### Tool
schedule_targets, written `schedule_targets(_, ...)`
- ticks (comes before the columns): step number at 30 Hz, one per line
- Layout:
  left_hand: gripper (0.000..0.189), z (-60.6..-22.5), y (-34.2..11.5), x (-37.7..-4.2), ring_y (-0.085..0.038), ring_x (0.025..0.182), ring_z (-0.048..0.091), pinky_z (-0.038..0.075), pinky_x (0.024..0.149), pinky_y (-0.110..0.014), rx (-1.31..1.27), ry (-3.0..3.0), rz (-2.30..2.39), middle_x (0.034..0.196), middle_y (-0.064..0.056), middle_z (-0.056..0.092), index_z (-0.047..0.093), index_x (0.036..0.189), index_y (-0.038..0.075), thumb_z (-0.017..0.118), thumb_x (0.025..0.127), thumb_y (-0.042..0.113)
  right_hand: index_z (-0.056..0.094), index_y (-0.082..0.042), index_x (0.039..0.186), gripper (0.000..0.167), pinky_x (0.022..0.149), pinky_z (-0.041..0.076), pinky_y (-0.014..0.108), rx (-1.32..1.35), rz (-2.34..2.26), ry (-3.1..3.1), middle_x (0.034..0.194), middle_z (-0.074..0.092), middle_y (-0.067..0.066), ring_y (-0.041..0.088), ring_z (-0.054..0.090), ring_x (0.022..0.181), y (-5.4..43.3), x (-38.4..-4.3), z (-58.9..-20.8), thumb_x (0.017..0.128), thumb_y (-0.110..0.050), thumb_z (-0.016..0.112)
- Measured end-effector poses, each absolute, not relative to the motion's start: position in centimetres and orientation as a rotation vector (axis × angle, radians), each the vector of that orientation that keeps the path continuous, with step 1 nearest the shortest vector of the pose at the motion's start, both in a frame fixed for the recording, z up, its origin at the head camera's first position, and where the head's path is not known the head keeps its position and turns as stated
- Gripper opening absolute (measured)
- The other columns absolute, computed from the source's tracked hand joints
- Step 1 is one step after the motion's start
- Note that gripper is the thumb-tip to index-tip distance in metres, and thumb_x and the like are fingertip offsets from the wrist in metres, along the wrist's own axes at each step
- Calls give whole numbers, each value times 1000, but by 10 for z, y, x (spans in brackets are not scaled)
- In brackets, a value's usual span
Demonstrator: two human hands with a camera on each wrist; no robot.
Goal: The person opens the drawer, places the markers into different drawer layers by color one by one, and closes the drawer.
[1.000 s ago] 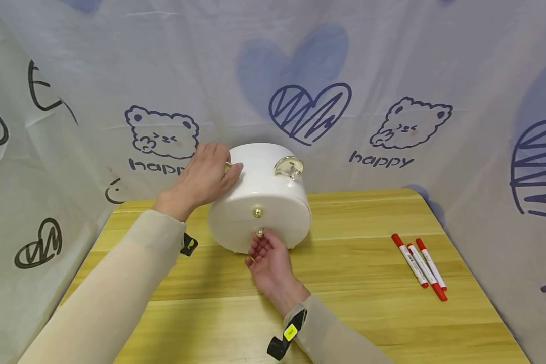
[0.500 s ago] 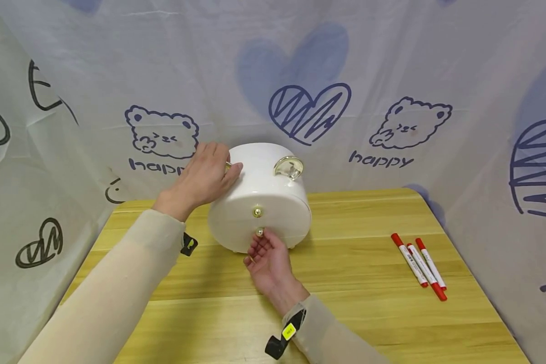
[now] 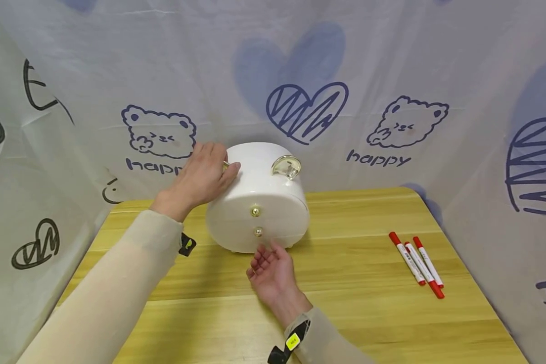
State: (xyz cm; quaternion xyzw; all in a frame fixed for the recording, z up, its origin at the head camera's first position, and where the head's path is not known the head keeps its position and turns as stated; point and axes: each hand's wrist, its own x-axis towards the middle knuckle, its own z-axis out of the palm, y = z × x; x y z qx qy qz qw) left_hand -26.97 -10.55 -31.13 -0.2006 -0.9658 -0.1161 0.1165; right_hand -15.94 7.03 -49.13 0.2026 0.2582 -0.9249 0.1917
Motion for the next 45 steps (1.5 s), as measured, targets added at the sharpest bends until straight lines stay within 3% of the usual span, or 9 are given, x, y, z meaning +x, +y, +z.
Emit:
schedule_targets(5, 35, -311, -106, -269, -31, 104, 40, 35, 96, -43, -595, -2823, -345, 102, -11, 47, 47, 107, 7, 47, 111, 42, 54, -10, 115, 34, 84, 41, 26, 590, -2570, 747, 99, 56, -1, 13, 48, 91, 70, -157, -497, 109, -43, 50)
schedule_targets(23, 34, -311, -105, -269, -31, 105, 39, 35, 95, -43, -584, -2833, -361, 102, -10, 46, 47, 106, 8, 48, 111, 41, 63, -10, 98, 32, 82, 42, 27, 706, -2533, 796, 93, 59, -1, 14, 50, 88, 62, -161, -507, 108, -40, 54)
schedule_targets(45, 35, -311, -107, -269, -31, 106, 40, 36, 97, -44, -592, -2838, -359, 103, -11, 47, 48, 107, 7, 47, 111, 42, 58, -9, 99, 21, 78, 44, 24, 729, -2587, 787, 90, 59, -1, 10, 54, 82, 54, -169, -511, 107, -29, 59)
